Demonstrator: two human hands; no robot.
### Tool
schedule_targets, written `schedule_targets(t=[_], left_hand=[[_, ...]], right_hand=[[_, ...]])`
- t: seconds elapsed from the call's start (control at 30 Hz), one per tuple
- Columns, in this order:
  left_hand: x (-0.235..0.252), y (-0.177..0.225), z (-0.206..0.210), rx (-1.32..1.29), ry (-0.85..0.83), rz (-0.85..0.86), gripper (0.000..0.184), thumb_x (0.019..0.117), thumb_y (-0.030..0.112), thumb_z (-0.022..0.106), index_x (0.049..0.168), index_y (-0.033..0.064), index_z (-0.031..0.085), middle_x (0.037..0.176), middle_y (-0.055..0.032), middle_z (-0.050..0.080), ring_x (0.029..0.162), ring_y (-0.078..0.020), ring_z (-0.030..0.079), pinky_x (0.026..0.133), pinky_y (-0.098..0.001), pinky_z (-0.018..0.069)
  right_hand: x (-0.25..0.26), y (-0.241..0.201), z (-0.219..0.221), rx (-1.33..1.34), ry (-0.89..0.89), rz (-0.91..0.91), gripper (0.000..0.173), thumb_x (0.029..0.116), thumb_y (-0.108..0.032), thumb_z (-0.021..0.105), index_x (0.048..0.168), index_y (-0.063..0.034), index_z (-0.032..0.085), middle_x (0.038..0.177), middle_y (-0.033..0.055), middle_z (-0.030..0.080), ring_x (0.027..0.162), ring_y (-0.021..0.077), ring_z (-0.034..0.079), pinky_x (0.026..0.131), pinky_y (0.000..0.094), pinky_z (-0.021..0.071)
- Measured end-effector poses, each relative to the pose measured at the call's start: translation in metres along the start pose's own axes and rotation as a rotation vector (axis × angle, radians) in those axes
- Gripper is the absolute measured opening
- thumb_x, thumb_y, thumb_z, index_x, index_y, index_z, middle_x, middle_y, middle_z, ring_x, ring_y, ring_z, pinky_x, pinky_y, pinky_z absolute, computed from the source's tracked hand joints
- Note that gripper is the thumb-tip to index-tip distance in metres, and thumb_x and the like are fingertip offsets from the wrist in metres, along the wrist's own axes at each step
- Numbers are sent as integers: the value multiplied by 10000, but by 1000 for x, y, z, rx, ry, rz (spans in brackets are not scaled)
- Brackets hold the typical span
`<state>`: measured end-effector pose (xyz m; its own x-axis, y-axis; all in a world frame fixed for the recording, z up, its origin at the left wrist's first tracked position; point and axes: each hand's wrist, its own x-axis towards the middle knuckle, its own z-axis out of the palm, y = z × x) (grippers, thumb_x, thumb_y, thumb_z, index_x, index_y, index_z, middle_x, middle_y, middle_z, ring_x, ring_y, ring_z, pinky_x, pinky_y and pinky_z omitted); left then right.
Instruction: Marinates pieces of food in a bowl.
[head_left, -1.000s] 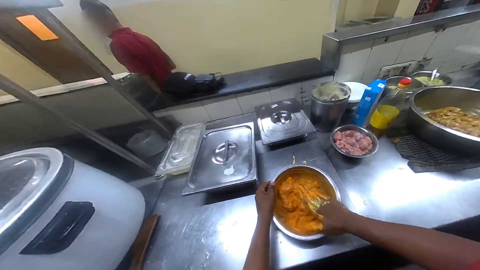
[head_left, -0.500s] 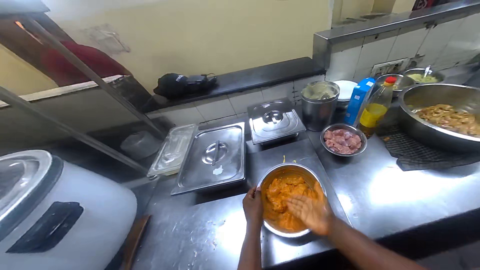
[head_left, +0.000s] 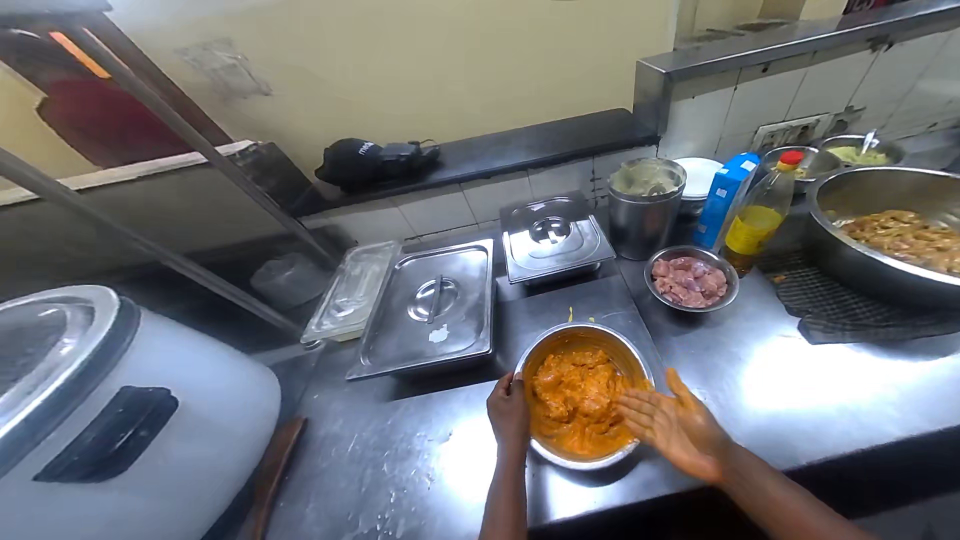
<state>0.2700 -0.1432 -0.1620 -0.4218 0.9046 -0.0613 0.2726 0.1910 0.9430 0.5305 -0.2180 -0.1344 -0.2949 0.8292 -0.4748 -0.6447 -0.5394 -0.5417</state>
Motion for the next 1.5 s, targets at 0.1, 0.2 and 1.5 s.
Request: schedule_targets(t=[0.1, 0.2, 1.5], left_hand=[[0, 0, 0, -15, -10, -13, 257, 1064, 140, 540, 1162, -48, 686, 1013, -180, 699, 919, -221, 665, 879, -416, 528], [-9, -3, 0, -56, 7, -52, 270, 1076, 130, 506, 1199, -65, 647, 1036, -202, 676, 933, -236, 651, 879, -423, 520], [58, 17, 4, 174, -388, 123, 280, 1072, 165, 530, 1185, -42, 682, 1070, -197, 698, 984, -269, 657, 924, -475, 506]], right_hand=[[-26, -25, -26, -121, 4, 41, 684, 1122, -478, 115, 1355, 29, 510, 1315, 167, 657, 1207, 258, 660, 1027, 391, 534], [-25, -58, 11, -399, 51, -17, 574, 1150, -334, 173, 1092, 5, 632, 1002, 108, 734, 947, 207, 726, 895, 355, 584], [-23, -32, -18, -2094, -466, -253, 725, 1080, -581, 326, 1588, -69, 401, 1660, 139, 362, 1571, 287, 273, 1296, 474, 161]])
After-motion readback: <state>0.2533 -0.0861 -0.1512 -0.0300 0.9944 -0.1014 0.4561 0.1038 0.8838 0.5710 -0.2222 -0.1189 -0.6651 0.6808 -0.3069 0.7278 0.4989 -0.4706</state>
